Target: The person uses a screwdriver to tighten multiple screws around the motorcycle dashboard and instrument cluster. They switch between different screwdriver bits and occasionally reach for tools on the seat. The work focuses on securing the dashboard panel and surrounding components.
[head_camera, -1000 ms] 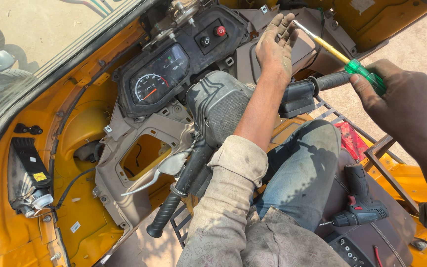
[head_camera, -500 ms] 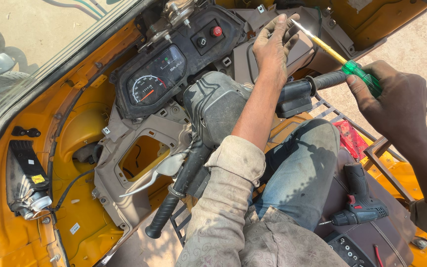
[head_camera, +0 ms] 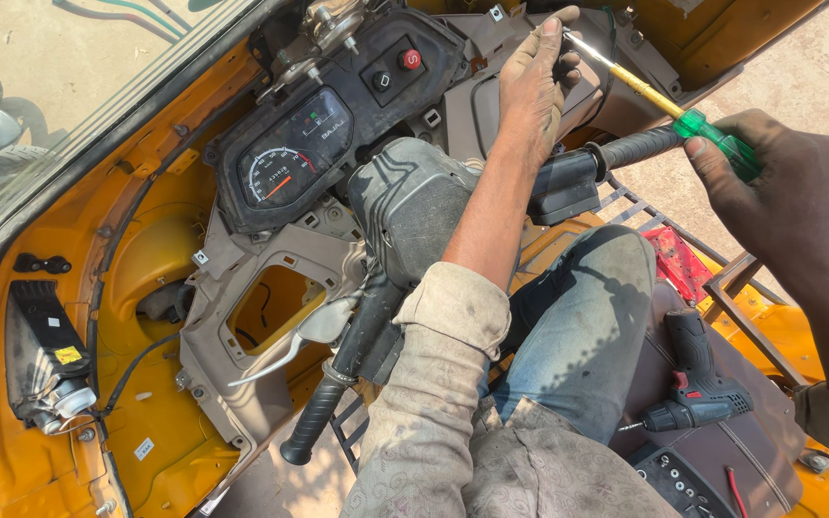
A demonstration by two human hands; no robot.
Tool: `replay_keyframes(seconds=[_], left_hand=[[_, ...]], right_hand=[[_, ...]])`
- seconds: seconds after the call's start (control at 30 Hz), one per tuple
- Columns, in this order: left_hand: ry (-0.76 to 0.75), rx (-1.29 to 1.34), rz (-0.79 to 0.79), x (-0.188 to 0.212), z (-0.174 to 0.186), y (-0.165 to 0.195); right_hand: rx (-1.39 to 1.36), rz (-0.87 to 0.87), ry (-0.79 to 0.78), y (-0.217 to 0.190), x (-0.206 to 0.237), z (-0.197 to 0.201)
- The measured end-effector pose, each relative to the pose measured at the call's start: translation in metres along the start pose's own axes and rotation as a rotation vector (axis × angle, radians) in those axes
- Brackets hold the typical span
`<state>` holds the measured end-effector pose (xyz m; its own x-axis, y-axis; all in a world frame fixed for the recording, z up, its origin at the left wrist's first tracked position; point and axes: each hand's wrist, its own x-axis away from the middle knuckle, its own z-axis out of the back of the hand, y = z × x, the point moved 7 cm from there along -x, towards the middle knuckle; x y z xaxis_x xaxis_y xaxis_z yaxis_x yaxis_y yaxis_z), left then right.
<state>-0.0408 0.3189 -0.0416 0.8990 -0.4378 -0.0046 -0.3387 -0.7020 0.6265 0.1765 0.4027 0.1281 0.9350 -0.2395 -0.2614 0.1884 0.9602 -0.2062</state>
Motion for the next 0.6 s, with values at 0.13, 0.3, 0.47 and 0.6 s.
replay_keyframes(seconds=[0.13,0.3,0.47,0.6], left_hand=[[0.020,-0.102,-0.019,-0.001,0.000,0.001],[-0.017,-0.071,0.024,0.001,-0.002,0.001],[-0.046,-0.043,0.024,0.003,-0.007,0.002],[-0.063,0.083,0.064,0.002,-0.011,0.001]], right_hand=[[0.024,-0.031,0.017,0.000,-0.001,0.004],[0.011,-0.019,-0.004,-0.001,-0.001,0.010],[0.028,-0.075,-0.072,-0.001,0.002,0.017],[0.026,-0.111,-0.107,-0.002,0.000,0.020]])
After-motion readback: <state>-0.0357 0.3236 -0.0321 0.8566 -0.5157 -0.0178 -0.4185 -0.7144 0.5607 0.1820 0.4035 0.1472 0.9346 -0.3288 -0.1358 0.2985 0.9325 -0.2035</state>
